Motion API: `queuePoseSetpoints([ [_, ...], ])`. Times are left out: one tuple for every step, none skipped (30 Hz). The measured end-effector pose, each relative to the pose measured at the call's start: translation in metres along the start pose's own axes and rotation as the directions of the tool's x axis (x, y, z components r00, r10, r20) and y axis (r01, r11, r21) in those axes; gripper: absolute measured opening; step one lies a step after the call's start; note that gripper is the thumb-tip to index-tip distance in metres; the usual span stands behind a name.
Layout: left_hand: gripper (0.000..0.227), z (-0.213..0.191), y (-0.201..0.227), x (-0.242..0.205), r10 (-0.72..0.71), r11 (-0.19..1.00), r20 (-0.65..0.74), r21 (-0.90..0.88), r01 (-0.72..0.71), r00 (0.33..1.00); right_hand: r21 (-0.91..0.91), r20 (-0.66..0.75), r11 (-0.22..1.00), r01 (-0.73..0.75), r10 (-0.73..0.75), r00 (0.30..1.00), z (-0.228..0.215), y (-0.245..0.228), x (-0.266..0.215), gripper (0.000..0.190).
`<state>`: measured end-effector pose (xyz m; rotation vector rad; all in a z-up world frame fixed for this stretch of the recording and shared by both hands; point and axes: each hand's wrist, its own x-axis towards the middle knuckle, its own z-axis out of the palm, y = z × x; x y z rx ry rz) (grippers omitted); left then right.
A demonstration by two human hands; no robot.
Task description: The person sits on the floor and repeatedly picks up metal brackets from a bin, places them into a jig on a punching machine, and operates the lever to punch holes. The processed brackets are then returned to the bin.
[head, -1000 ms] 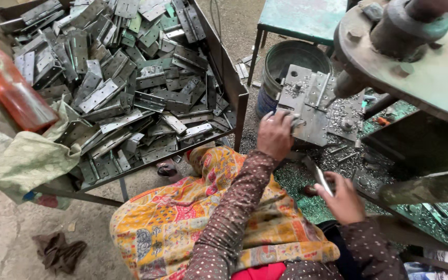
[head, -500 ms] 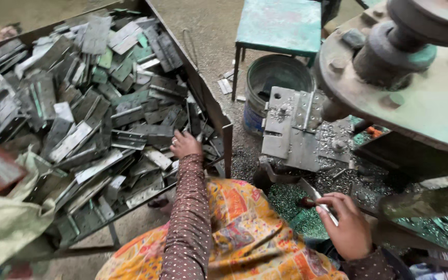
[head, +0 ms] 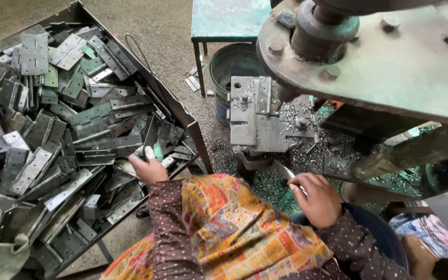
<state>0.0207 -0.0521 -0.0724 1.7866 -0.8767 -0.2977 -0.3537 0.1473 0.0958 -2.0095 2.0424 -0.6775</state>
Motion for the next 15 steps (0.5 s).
queuePoseSetpoints([
  [0.045,-0.017,0.012,-0.018,0.037,0.998,-0.013,-0.055,-0.037,0.999,-0.005,0.001,1.0,0.002,-0.002,1.0,0.0,0.001,-0.006,0.014],
  [0.047,-0.031,0.026,-0.033,0.077,0.991,-0.036,-0.111,-0.081,0.996,-0.013,0.005,1.0,0.016,-0.016,1.0,0.001,0.001,-0.006,0.014],
  [0.049,-0.046,0.04,-0.049,0.118,0.978,-0.062,-0.164,-0.126,0.991,-0.02,0.009,0.999,0.03,-0.03,1.0,0.001,0.002,-0.008,0.014],
  [0.046,-0.056,0.055,-0.06,0.154,0.977,-0.057,-0.144,-0.16,0.987,-0.026,-0.001,0.998,0.053,-0.053,0.999,0.002,0.003,-0.004,0.015],
  [0.043,-0.066,0.068,-0.074,0.189,0.973,-0.052,-0.123,-0.194,0.981,-0.028,0.005,0.998,0.052,-0.052,0.999,0.003,0.002,-0.001,0.015],
  [0.039,-0.073,0.08,-0.09,0.219,0.97,-0.039,-0.101,-0.222,0.975,-0.034,0.016,0.998,0.044,-0.044,0.999,0.003,0.003,-0.002,0.015],
  [0.033,-0.074,0.092,-0.1,0.322,0.935,-0.029,-0.147,-0.322,0.946,-0.041,0.027,0.998,0.037,-0.036,0.999,0.004,0.003,-0.002,0.015],
  [0.027,-0.072,0.103,-0.11,0.418,0.889,-0.021,-0.196,-0.414,0.908,-0.036,0.016,0.998,0.046,-0.046,0.999,0.003,0.004,-0.004,0.015],
  [0.022,-0.069,0.115,-0.121,0.595,0.795,-0.021,-0.136,-0.592,0.804,-0.031,0.005,0.998,0.055,-0.055,0.998,0.004,0.004,-0.004,0.015],
  [0.018,-0.064,0.126,-0.134,0.745,0.665,-0.003,-0.078,-0.743,0.667,-0.027,-0.003,0.998,0.059,-0.06,0.998,0.003,0.004,-0.006,0.015],
  [0.019,-0.059,0.136,-0.147,0.84,0.542,0.074,-0.073,-0.837,0.537,-0.032,-0.001,0.998,0.045,-0.045,0.999,0.003,0.004,-0.008,0.015],
  [0.022,-0.053,0.145,-0.16,0.908,0.405,0.153,-0.08,-0.911,0.39,-0.036,0.002,0.999,0.03,-0.03,1.0,0.004,0.004,-0.008,0.016],
  [0.02,-0.039,0.156,-0.175,0.921,0.336,0.239,-0.079,-0.939,0.309,-0.04,0.005,0.999,0.014,-0.014,1.0,0.005,0.005,-0.008,0.016],
  [0.019,-0.025,0.166,-0.187,0.92,0.263,0.321,-0.081,-0.961,0.224,-0.052,-0.002,0.998,0.03,-0.03,1.0,0.006,0.006,-0.007,0.016],
  [0.017,-0.017,0.171,-0.198,0.907,0.215,0.387,-0.087,-0.973,0.166,-0.064,-0.01,0.997,0.045,-0.046,0.999,0.007,0.006,-0.006,0.016],
])
